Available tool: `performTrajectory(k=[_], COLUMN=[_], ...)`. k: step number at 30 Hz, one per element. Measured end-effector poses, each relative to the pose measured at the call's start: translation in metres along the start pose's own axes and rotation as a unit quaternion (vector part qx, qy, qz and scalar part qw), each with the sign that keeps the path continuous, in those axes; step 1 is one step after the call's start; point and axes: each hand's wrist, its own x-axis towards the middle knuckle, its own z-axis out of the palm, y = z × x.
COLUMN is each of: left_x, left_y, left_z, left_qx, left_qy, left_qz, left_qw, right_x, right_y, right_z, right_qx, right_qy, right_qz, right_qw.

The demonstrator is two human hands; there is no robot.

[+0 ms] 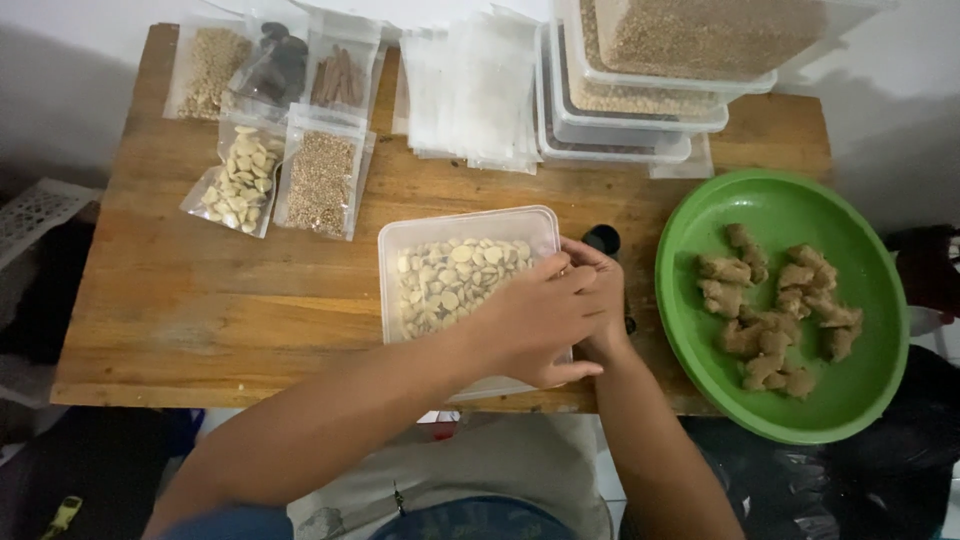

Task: The person scoops sliced pieces of food from a plastic container into a small plastic bag using a measuring spoon and seals the bag.

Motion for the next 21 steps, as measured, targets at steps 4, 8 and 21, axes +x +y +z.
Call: performTrajectory(k=[4,8,21], left_x=[0.008,-0.001,0.015], left_y=[0.0,0.003,0.014], left_z=[-0.005,0.007,-0.029], left_qx=[-0.015,-0.005,-0.148], left_qy=[0.03,-0.003,-0.023], left_qz=[-0.005,0.057,0.147], left_qw=[0.999,0.998,0.978], right_x=[-0.004,-0.001,0.014], right_y=[0.001,-0.001,0.026], right_z=[-0.001,-0.002,-0.028], right_qx=[0.001,0.0,0.017], right_qy=[-0.001,-0.004,-0.041], right_qz=[0.006,0.004,0.029], right_qw=[1.0,1.0,0.999])
